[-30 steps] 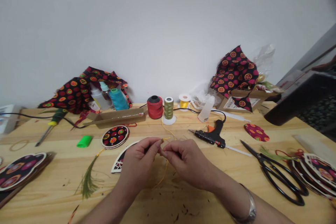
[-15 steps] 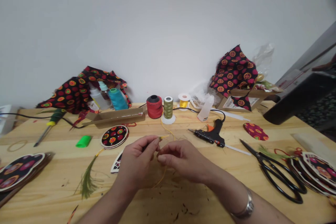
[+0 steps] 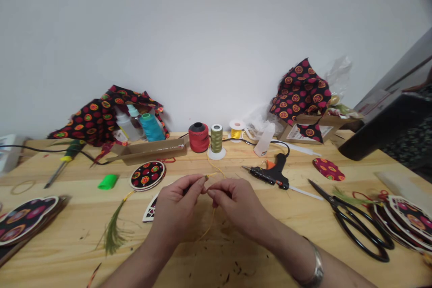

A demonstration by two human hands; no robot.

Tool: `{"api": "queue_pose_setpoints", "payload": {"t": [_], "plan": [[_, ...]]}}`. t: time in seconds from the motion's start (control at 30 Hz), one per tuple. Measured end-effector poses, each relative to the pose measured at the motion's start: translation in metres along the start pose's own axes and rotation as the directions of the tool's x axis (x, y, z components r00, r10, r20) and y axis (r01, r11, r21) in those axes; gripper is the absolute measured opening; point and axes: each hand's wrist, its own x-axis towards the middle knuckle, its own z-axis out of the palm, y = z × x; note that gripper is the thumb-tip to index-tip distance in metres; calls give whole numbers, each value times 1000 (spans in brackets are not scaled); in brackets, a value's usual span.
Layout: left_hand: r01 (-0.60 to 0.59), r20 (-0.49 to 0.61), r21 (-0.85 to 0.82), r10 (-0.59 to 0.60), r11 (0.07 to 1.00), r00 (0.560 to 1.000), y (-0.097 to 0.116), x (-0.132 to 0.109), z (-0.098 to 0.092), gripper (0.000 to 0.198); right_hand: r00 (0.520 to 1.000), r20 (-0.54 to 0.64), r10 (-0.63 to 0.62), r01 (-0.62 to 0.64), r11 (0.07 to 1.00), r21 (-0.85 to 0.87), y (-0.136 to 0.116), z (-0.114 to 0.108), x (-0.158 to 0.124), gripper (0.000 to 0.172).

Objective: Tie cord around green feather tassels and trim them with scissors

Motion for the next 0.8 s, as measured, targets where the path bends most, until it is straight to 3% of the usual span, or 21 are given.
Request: {"api": "queue_pose_setpoints", "payload": {"t": [0.07, 0.17, 0.27, 0.33, 0.4, 0.47, 0.63, 0.7, 0.8], "plan": [[-13, -3, 32, 13, 999, 1000, 0, -1, 0, 16, 972, -92, -216, 179, 937, -301, 3, 1, -3, 21], [-15, 9, 96, 14, 995, 1000, 2, -1, 0, 17, 875, -51, -481, 340, 687, -642, 7, -1, -7, 20], [-19, 68, 130, 10, 991, 998, 4, 0, 0, 17, 802, 116, -586, 470, 500, -727, 7, -9, -8, 20], [-38, 163, 115, 19, 993, 987, 5, 0, 2, 17, 781, 190, -595, 529, 469, -707, 5, -15, -6, 22], [-48, 265, 94, 21, 994, 964, 5, 0, 3, 19, 788, 191, -585, 546, 523, -655, 5, -22, -3, 23], [-10, 334, 58, -10, 998, 942, 3, -1, 4, 20, 819, 139, -557, 532, 643, -551, 6, -27, 0, 22], [290, 526, -204, -145, 935, 838, -4, -3, 5, 24, 938, 1, -347, 346, 933, -100, 5, -31, 9, 13], [406, 582, -315, -163, 858, 796, -5, -4, 5, 25, 976, -23, -218, 219, 971, 99, 4, -29, 12, 8], [496, 594, -427, -178, 756, 784, -2, -5, 4, 23, 996, -25, -83, 86, 937, 338, 4, -25, 15, 2]]}}
